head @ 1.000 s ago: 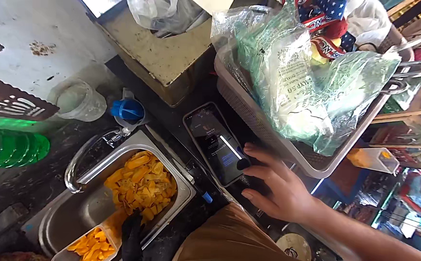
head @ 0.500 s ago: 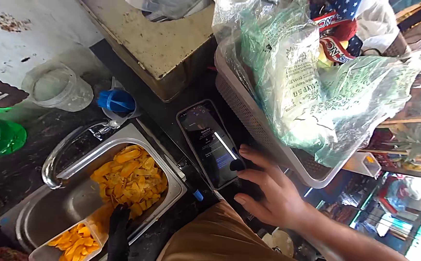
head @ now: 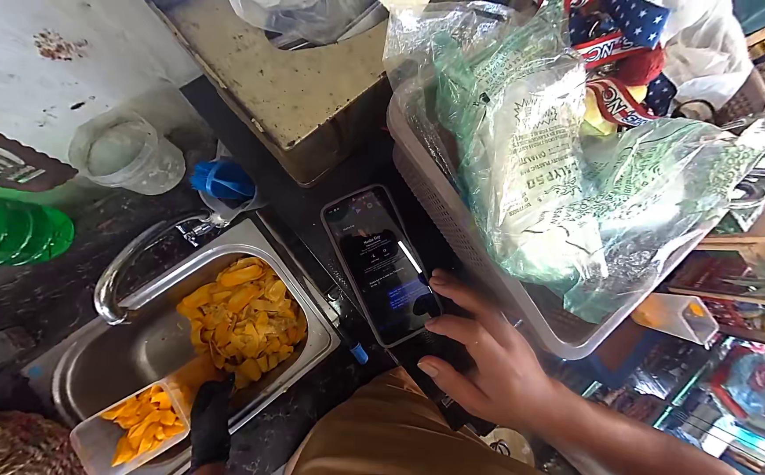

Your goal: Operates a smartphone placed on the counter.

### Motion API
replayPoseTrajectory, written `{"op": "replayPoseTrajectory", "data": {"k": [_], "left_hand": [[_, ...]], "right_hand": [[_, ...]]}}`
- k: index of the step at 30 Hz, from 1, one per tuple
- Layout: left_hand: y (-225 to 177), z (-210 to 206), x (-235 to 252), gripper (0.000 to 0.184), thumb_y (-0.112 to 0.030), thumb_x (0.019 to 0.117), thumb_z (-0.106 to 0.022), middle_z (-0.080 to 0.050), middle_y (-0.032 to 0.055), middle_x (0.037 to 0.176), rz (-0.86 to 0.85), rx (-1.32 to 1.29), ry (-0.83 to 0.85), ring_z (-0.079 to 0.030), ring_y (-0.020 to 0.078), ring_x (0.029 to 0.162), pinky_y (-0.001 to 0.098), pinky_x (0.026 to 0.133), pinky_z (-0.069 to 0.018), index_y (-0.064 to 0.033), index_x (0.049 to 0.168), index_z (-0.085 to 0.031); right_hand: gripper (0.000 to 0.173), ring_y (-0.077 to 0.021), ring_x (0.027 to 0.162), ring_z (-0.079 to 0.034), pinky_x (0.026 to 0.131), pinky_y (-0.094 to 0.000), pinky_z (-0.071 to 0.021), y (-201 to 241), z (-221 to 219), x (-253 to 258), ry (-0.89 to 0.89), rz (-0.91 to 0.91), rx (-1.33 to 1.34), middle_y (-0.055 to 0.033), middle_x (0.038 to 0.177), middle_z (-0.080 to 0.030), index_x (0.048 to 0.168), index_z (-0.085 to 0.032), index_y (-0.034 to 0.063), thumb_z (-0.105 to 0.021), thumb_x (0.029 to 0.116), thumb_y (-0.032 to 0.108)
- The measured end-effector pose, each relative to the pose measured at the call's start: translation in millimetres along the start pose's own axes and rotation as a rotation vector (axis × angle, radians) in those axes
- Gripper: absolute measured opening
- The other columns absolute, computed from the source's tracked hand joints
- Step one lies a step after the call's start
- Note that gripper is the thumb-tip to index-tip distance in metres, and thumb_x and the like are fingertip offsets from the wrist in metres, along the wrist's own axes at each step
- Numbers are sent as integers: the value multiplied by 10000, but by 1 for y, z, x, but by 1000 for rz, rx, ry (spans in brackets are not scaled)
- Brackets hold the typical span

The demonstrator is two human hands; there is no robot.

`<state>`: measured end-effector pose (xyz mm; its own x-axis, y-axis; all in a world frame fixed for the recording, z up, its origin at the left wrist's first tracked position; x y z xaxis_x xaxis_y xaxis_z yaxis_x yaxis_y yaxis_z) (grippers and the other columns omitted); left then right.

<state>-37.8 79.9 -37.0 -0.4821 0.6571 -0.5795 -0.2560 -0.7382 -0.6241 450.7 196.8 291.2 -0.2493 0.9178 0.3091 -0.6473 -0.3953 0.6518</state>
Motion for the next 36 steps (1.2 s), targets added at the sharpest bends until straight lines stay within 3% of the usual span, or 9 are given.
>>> {"op": "replayPoseTrajectory", "data": {"k": [4,6,9,13,15,26,36], "left_hand": [[-9,6,2,353,-320,944,-714,-581,110,836,30,118,-60,-545,206,793,460,746,-477,15,894,-615],[-12,6,1,389,-333,934,-729,-578,122,802,36,158,-78,-542,224,774,481,733,-472,29,849,-614],[-13,4,0,381,-330,952,-710,-586,131,825,46,140,-77,-538,224,781,478,731,-466,35,885,-624],[3,-11,2,344,-269,1012,-570,-614,76,980,51,-87,23,-582,120,788,326,712,-531,-8,1236,-574],[11,-17,3,380,-267,1012,-552,-643,102,1063,81,-135,53,-630,141,846,336,757,-558,-15,1296,-559],[14,-16,1,479,-340,992,-559,-626,119,1312,66,-174,79,-614,198,1138,402,918,-530,-64,1383,-552],[15,-21,4,471,-335,999,-553,-614,111,1369,78,-168,151,-597,204,1204,416,946,-525,-67,1386,-561]], "right_hand": [[341,-234,1442,-466,1179,-367,-433,1,0,0,-7,4,-3,-156,1484,-525,1216,-550,107,-632,1013,368],[342,-229,1439,-471,1174,-355,-437,1,0,0,-8,-5,-13,-156,1485,-527,1211,-554,107,-636,1010,371],[347,-230,1432,-478,1167,-351,-439,1,0,0,-6,-10,-26,-161,1481,-532,1210,-557,107,-633,1010,381],[353,-229,1416,-494,1154,-351,-447,1,0,-1,-8,-8,-49,-165,1460,-550,1204,-572,105,-628,1013,396],[354,-229,1408,-506,1150,-353,-452,1,0,-1,-15,-11,-71,-161,1450,-569,1199,-596,109,-636,1008,404],[347,-230,1420,-490,1142,-369,-465,-1,-3,-3,13,-39,-103,-148,1462,-556,1206,-600,126,-642,1004,405],[297,-233,1397,-522,1127,-368,-482,-1,0,-6,-34,-34,-125,-134,1430,-595,1170,-611,115,-632,1015,367]]}}
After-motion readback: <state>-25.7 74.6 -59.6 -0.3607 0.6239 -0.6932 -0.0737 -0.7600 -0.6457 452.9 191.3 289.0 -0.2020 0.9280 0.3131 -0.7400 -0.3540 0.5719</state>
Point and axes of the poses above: each hand's wrist, its own x-axis towards the middle knuckle, its own z-axis out of the back of the hand, y = z × x, the point moved 10 cm from there along x, towards the middle knuckle
